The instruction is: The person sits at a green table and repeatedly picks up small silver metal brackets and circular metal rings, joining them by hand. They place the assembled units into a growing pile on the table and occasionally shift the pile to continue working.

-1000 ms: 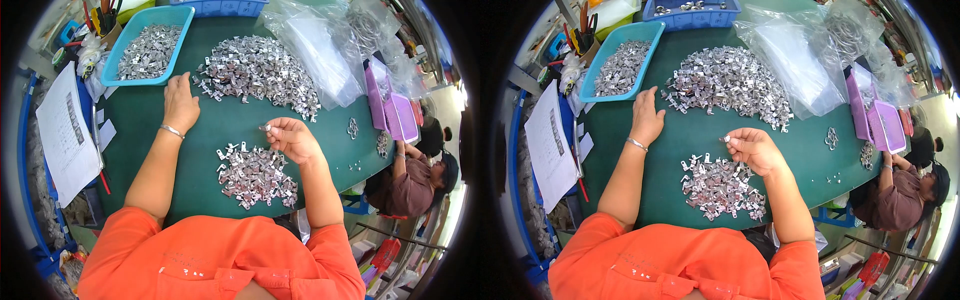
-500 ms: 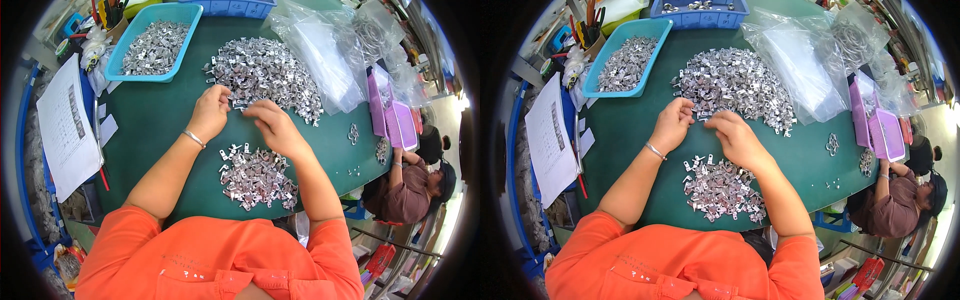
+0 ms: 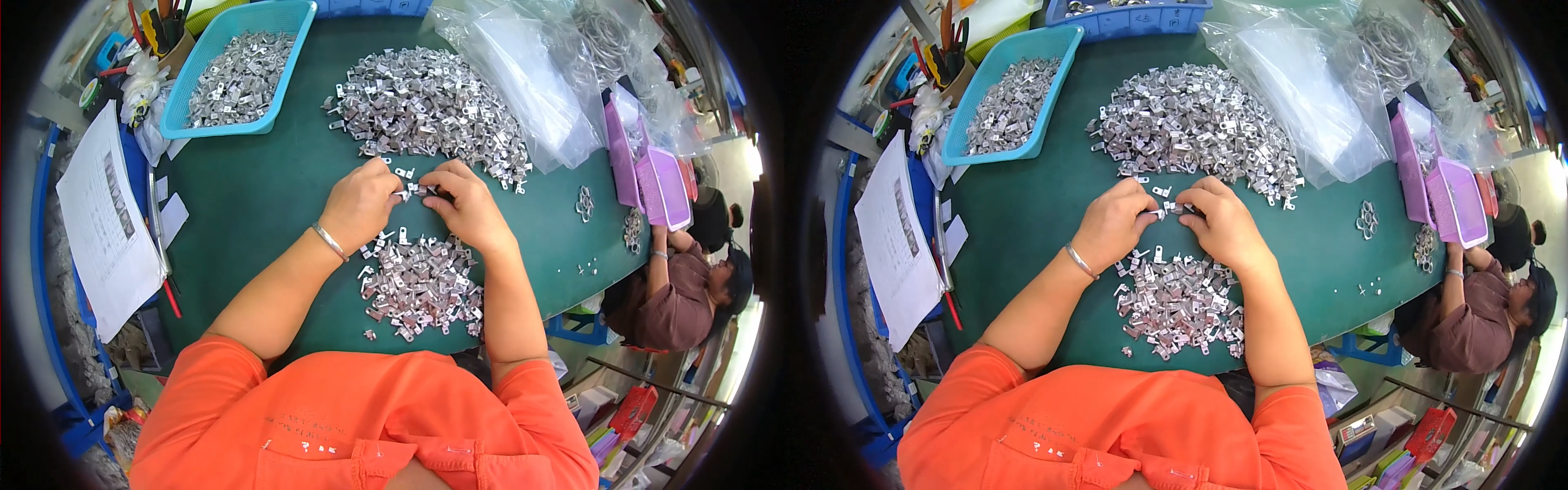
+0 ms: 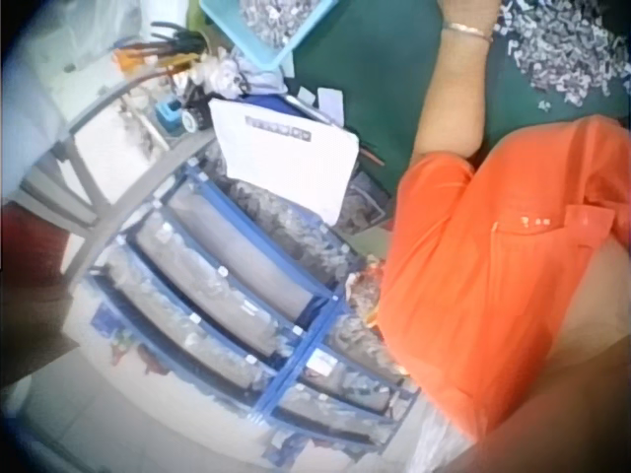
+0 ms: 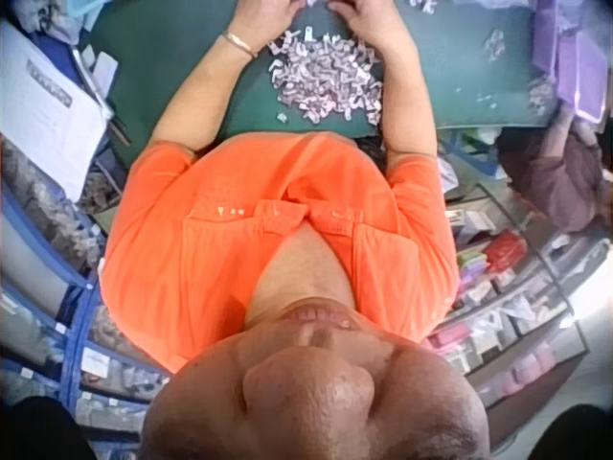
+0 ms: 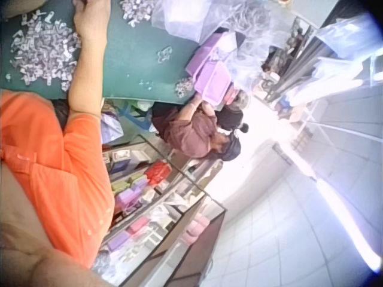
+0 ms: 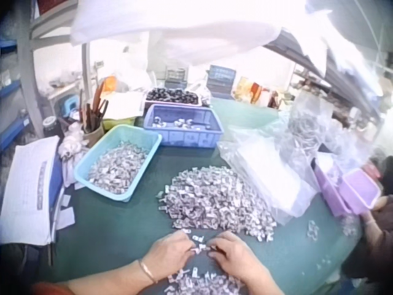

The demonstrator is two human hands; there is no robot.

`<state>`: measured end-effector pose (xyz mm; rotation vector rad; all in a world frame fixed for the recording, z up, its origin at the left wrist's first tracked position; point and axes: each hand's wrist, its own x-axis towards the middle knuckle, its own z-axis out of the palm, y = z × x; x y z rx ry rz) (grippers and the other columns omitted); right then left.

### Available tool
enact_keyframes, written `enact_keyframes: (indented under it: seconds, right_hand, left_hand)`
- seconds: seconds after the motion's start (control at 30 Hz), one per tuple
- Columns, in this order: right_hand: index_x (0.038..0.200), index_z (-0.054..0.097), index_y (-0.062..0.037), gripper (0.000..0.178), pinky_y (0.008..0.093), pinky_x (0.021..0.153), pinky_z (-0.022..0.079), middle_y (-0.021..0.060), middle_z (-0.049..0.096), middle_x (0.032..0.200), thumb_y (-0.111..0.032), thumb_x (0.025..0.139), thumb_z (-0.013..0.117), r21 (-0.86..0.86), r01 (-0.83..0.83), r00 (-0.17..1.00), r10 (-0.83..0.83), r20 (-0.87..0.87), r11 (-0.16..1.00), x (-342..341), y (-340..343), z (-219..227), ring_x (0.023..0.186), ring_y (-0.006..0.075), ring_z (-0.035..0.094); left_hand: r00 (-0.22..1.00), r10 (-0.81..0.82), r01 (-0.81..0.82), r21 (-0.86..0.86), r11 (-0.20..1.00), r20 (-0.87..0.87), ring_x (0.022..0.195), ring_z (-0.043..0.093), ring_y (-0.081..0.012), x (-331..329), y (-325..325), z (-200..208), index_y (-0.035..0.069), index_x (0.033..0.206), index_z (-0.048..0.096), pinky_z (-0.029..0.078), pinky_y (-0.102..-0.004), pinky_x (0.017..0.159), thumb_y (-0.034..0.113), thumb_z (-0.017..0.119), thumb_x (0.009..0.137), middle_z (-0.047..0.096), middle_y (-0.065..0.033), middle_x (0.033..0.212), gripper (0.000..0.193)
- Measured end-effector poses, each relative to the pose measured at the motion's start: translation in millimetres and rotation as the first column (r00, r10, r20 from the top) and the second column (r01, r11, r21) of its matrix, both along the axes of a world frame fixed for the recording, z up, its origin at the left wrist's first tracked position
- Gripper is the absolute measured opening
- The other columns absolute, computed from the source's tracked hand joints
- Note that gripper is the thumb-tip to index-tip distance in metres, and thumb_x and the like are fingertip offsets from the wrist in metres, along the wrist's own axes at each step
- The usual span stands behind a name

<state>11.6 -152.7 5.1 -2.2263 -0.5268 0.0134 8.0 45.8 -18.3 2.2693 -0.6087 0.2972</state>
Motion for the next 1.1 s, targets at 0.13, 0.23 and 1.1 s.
enact_keyframes:
  seconds: [0.13,0.23,1.1]
  right_hand:
    - [0.094,0.063,-0.0015,0.022,0.0322,0.072,0.049,0.0103,0.058,0.096,0.004,0.073,0.068,-0.068,0.003,0.991,0.007,0.137,0.998,1.5,-7.1,-4.1,0.084,0.0264,0.058]
    - [0.094,0.062,-0.0006,0.020,0.0307,0.073,0.049,0.0100,0.060,0.096,0.004,0.075,0.067,0.009,-0.014,0.965,0.011,0.261,1.000,3.8,-12.0,-9.2,0.085,0.0250,0.059]
    - [0.101,0.063,0.0009,0.020,0.0291,0.067,0.050,0.0090,0.062,0.088,0.005,0.082,0.060,0.312,0.163,0.944,-0.056,-0.326,0.936,-0.6,-19.6,-4.0,0.077,0.0180,0.061]
  left_hand:
    - [0.966,-0.035,-0.024,-0.223,0.974,-0.256,0.076,0.063,-0.0152,3.1,0.4,2.3,0.000,0.084,0.066,0.051,-0.0270,0.066,-0.003,0.067,0.076,0.063,-0.0072,0.086,0.009]
    - [0.909,-0.181,-0.014,-0.461,0.887,-0.376,0.084,0.064,-0.0139,3.3,0.0,11.2,-0.003,0.081,0.065,0.054,-0.0244,0.073,-0.011,0.063,0.076,0.065,-0.0085,0.094,0.010]
    - [0.933,-0.170,0.099,-0.227,0.969,-0.318,0.075,0.062,-0.0206,4.2,-5.3,3.3,-0.001,0.108,0.060,0.050,-0.0279,0.067,0.001,0.066,0.080,0.061,-0.0089,0.090,0.029]
